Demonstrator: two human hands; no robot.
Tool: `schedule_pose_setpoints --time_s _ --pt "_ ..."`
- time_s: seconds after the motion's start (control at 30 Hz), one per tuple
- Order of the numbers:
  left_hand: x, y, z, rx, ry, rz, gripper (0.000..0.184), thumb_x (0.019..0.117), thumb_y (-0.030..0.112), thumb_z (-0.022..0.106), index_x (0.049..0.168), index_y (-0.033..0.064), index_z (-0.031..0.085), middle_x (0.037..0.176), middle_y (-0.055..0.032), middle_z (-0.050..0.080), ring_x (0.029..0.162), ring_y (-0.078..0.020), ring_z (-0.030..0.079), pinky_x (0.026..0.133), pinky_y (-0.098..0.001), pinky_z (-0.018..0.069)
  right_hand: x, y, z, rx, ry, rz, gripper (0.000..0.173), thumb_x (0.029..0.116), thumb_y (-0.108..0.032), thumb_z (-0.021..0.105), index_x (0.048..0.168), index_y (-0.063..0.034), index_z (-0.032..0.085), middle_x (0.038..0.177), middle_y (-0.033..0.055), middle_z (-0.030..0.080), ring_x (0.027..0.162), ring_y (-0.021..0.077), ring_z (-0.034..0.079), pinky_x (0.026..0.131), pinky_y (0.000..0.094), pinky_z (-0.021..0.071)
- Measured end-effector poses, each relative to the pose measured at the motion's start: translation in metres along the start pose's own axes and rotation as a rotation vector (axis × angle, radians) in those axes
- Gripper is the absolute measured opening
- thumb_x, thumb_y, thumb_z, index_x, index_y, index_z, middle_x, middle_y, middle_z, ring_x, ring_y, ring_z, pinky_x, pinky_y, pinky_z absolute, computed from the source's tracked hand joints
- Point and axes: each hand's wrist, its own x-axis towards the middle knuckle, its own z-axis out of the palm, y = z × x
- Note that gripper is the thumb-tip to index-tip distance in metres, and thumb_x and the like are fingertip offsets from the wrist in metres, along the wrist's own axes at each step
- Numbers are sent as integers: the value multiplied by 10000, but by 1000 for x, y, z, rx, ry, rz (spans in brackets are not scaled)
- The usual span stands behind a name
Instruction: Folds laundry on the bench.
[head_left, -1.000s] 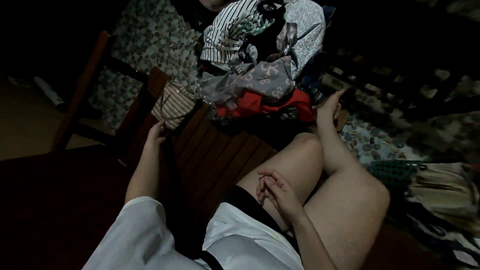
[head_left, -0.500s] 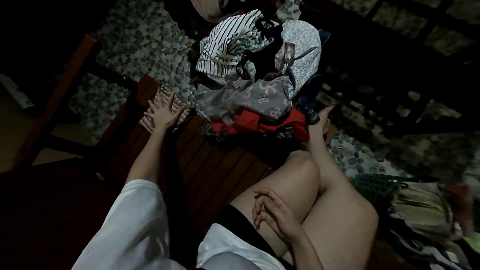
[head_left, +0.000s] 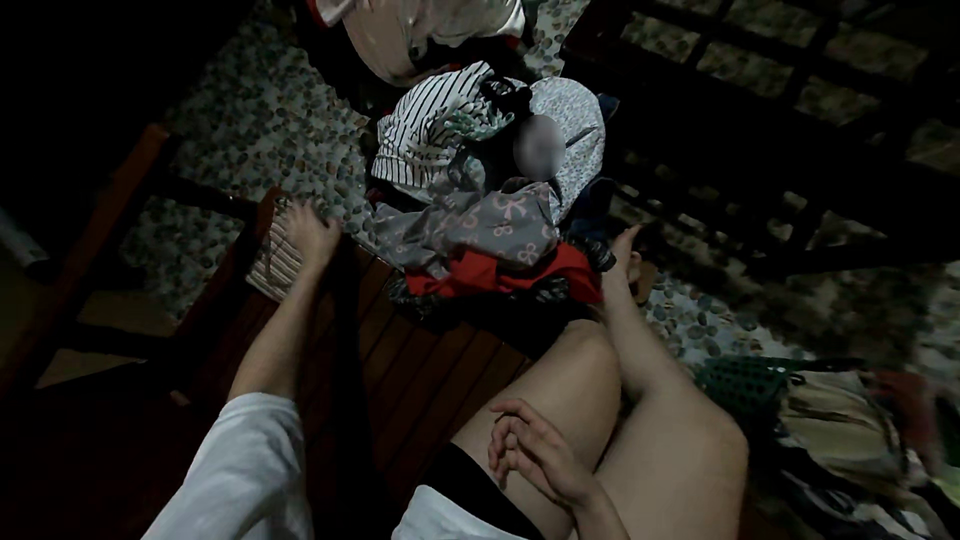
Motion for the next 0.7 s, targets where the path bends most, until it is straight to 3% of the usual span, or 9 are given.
schedule_pose_setpoints --time_s 0.07,0.1,0.17,0.3,0.4,0.5,0.57,0.63,0.7 --pt "49 -8 61 -158 374 337 614 1006 339 579 1440 -83 481 1490 -333 453 1379 -486 450 1152 -590 343 0 -1 1 -21 10 16 396 1083 -293 475 1423 -89 467 995 104 697 853 258 728 767 428 636" --pt "70 6 77 -212 394 422 674 985 421 598 1466 -34 474 1493 -289 475 1374 -453 469 1142 -591 361 -2 -1 2 -34 26 17 403 1079 -288 477 1421 -77 463 989 112 697 844 264 728 759 432 636" --pt "83 59 80 -214 263 472 763 960 512 617 1524 37 423 1537 -229 450 1413 -406 439 1155 -582 354 -5 -1 5 -78 77 5 398 1077 -265 465 1418 -59 466 980 114 703 832 259 732 749 431 641" --pt "88 119 49 -175 73 303 437 1034 312 547 1337 2 607 1305 -291 619 1244 -476 578 1030 -681 430 -14 4 19 -173 225 -44 364 1069 -151 394 1397 -11 467 942 97 699 807 234 729 743 411 640" --pt "64 129 -10 -638 230 284 429 1083 273 444 1354 -38 563 1263 -221 631 1126 -275 639 990 -444 512 -22 12 25 -164 306 -107 335 1066 -134 404 1357 2 501 919 86 702 780 206 719 715 375 631" --pt "-36 136 -74 -1066 333 668 304 1108 219 360 1237 -4 523 1058 -21 597 951 -43 596 882 -263 518 -14 6 27 -102 303 -121 349 1081 -190 371 1327 -3 534 957 83 696 802 186 705 706 352 618" --pt "-131 118 -82 -1115 142 971 327 1081 245 443 1328 49 529 1188 66 632 1100 6 604 999 -260 515 1 -16 41 -67 316 -64 470 1118 -331 308 1376 -9 533 1080 110 702 940 207 704 835 391 608" --pt "-220 87 -61 -1000 -197 1106 184 1013 261 586 1171 190 650 1020 187 673 948 101 612 864 -146 537 13 -50 68 -41 304 -68 612 1112 -472 210 1390 -37 539 1160 103 706 1022 195 702 884 386 593" --pt "-276 54 -23 -738 -680 1376 231 1023 236 561 1123 46 647 985 24 668 935 28 615 850 -162 522 -11 -70 115 -106 324 -291 508 1129 -380 217 1339 -62 553 1136 12 684 1014 65 661 860 253 567"
